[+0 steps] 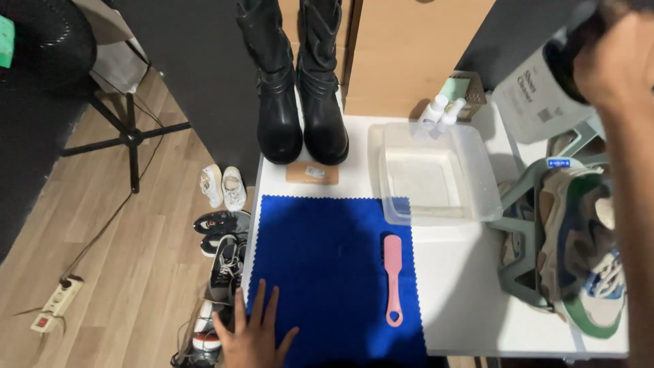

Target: Preparing a shoe cleaning solution by mixing liquid cleaner from a jug into a container with powder and stirring it with a brush.

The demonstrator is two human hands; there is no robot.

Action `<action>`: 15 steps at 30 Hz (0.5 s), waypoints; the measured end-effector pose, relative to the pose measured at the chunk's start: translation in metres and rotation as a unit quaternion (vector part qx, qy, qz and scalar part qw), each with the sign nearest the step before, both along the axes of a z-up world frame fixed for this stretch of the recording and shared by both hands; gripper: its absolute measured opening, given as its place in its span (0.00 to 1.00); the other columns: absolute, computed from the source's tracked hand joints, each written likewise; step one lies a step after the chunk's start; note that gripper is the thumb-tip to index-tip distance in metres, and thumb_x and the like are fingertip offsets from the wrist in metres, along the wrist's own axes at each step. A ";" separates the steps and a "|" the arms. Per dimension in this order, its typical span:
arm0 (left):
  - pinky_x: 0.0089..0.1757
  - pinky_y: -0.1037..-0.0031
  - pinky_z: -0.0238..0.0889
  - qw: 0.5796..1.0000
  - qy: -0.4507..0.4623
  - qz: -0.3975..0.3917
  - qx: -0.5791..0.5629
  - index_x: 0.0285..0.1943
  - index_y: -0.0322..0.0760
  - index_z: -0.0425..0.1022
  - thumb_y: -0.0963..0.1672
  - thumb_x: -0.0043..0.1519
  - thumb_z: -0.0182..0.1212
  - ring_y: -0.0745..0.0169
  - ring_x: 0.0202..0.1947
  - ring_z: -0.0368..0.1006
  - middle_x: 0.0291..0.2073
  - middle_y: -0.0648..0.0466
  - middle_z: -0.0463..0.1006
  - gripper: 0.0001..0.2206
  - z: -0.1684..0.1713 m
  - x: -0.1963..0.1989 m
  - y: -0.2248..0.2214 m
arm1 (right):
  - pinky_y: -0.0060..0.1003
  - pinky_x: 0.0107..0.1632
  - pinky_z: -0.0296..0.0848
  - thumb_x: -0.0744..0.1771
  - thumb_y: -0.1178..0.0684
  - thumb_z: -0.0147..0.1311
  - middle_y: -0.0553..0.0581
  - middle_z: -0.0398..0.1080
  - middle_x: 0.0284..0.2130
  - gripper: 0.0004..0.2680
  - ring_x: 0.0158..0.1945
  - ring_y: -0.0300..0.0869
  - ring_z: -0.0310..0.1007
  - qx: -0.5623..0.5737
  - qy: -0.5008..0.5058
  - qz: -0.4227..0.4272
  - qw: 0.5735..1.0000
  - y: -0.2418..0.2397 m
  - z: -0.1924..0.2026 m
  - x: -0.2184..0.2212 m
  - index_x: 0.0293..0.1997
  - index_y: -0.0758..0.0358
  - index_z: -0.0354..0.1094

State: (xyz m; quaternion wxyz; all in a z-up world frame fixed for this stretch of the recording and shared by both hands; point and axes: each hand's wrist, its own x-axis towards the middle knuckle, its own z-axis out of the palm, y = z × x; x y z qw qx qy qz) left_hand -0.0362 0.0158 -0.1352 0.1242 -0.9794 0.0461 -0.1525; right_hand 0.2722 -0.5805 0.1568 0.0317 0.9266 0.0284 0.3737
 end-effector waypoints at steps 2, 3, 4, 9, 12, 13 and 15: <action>0.58 0.34 0.60 1.000 -0.004 0.005 0.007 0.74 0.66 0.57 0.71 0.47 0.45 0.54 0.72 0.56 0.76 0.70 0.54 0.44 -0.003 0.002 0.000 | 0.57 0.36 0.75 0.67 0.59 0.56 0.74 0.79 0.35 0.11 0.39 0.71 0.78 -0.063 0.027 -0.109 0.992 -0.010 -0.012 0.019 0.54 0.60 0.79; 0.57 0.34 0.60 1.000 -0.015 -0.001 -0.001 0.73 0.66 0.59 0.71 0.44 0.48 0.55 0.73 0.56 0.75 0.70 0.55 0.45 -0.006 0.002 0.001 | 0.56 0.38 0.77 0.65 0.57 0.60 0.72 0.80 0.37 0.09 0.41 0.68 0.80 -0.026 0.082 -0.226 0.970 -0.018 -0.022 0.032 0.48 0.63 0.81; 0.56 0.34 0.61 1.000 -0.025 -0.007 -0.009 0.72 0.67 0.60 0.72 0.41 0.51 0.55 0.73 0.56 0.75 0.70 0.57 0.47 -0.010 0.002 0.002 | 0.56 0.40 0.80 0.63 0.54 0.64 0.70 0.82 0.39 0.09 0.44 0.65 0.82 0.013 0.138 -0.337 0.931 -0.026 -0.033 0.045 0.42 0.67 0.82; 0.63 0.28 0.48 0.999 -0.015 -0.005 -0.038 0.73 0.68 0.53 0.72 0.38 0.48 0.55 0.81 0.40 0.80 0.68 0.45 0.50 -0.035 0.000 0.004 | 0.57 0.46 0.73 0.64 0.57 0.61 0.70 0.80 0.44 0.11 0.49 0.66 0.78 0.080 0.202 -0.354 0.910 -0.026 -0.063 0.063 0.51 0.51 0.79; 0.64 0.28 0.46 0.998 -0.023 0.005 -0.059 0.70 0.68 0.60 0.73 0.41 0.37 0.55 0.78 0.48 0.78 0.69 0.51 0.45 -0.040 0.002 0.002 | 0.55 0.47 0.69 0.66 0.57 0.62 0.66 0.78 0.42 0.12 0.46 0.61 0.76 0.137 0.229 -0.346 0.899 -0.029 -0.081 0.067 0.54 0.46 0.77; 0.63 0.28 0.48 0.997 -0.034 0.012 -0.066 0.67 0.67 0.66 0.74 0.48 0.24 0.53 0.75 0.56 0.75 0.68 0.58 0.44 -0.042 0.003 0.001 | 0.51 0.47 0.67 0.69 0.54 0.62 0.64 0.77 0.39 0.08 0.42 0.55 0.75 0.162 0.245 -0.347 0.891 -0.028 -0.087 0.070 0.52 0.56 0.76; 0.62 0.27 0.49 0.997 -0.038 0.007 -0.071 0.64 0.66 0.70 0.73 0.49 0.24 0.52 0.76 0.53 0.75 0.68 0.60 0.43 -0.043 0.004 0.002 | 0.54 0.48 0.68 0.68 0.56 0.61 0.66 0.77 0.42 0.12 0.46 0.58 0.75 0.159 0.267 -0.343 0.887 -0.018 -0.083 0.070 0.58 0.50 0.74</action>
